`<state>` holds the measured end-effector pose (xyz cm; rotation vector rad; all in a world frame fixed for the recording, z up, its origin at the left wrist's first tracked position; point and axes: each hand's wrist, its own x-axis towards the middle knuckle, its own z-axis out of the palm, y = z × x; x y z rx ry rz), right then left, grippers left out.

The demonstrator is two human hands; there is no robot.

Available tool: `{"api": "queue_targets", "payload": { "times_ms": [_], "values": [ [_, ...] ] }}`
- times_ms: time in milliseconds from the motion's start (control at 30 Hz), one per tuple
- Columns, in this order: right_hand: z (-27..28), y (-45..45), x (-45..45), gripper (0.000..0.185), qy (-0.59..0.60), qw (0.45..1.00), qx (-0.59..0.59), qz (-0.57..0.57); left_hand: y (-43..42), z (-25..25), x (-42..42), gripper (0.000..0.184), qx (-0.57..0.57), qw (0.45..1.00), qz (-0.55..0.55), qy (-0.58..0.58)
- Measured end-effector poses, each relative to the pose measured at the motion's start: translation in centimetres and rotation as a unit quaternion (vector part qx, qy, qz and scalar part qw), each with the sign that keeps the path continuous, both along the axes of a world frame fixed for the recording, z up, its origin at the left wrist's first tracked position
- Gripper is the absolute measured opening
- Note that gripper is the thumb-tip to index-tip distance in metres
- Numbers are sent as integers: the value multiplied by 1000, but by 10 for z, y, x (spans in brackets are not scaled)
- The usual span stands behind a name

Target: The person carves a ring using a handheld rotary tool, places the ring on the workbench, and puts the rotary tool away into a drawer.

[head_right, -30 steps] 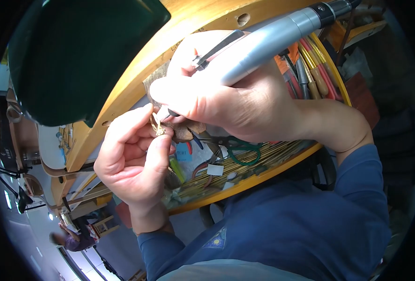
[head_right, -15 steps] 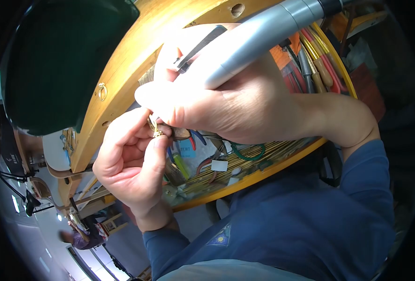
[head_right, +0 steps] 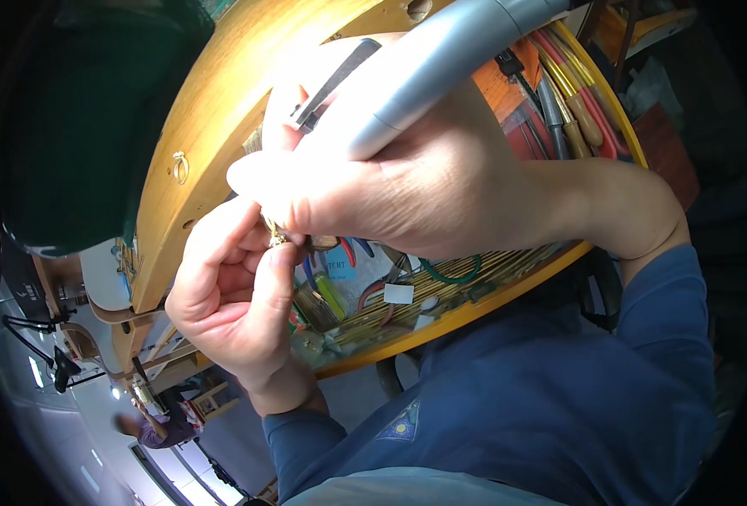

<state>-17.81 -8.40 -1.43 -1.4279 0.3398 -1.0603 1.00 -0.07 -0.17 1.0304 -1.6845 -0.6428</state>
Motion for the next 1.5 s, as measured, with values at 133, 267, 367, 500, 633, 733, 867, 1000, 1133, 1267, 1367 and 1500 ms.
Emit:
{"api": "queue_targets", "payload": {
  "times_ms": [133, 267, 367, 500, 633, 733, 867, 1000, 1133, 1267, 1367, 1500],
  "values": [
    [2, 2, 0, 13, 12, 1000, 13, -5, 0, 0, -2, 36, -5, 1000, 4, -3],
    [2, 2, 0, 14, 6, 1000, 11, -1, 0, 1, -2, 36, -4, 1000, 2, -2],
    [1, 3, -1, 14, -4, 1000, 10, 0, 0, 2, -2, 36, -3, 1000, 2, -5],
    [-1, 2, -1, 13, -14, 1000, 8, 6, 1, 2, -2, 36, -8, 1000, 6, -18],
    [2, 3, 0, 15, -8, 1000, 12, -2, 2, 1, -2, 37, -10, 1000, 11, -27],
    [-2, 0, 3, 13, -18, 998, -53, -29, 3, 1, -2, 37, -12, 999, 14, -31],
    [-7, 2, 6, 11, -65, 995, -70, -32, 3, 2, -2, 37, -12, 999, 17, -29],
    [-10, 2, 9, 11, -117, 990, -73, -40, 4, -3, -6, 36, -6, 999, 27, 24],
    [-17, -5, 16, 13, -222, 946, -213, -101, 1, -1, -11, 43, -21, 997, 72, 26],
    [-10, 1, 11, 14, -145, 962, -193, -127, 1, -1, -10, 42, -17, 997, 70, 22],
    [-2, 4, 2, 13, -109, 976, -158, -104, 2, 0, -11, 42, -11, 997, 71, 29],
    [-5, 9, 8, 16, -92, 985, -94, -108, 1, -2, -11, 41, -8, 997, 69, 39]
  ]
}}
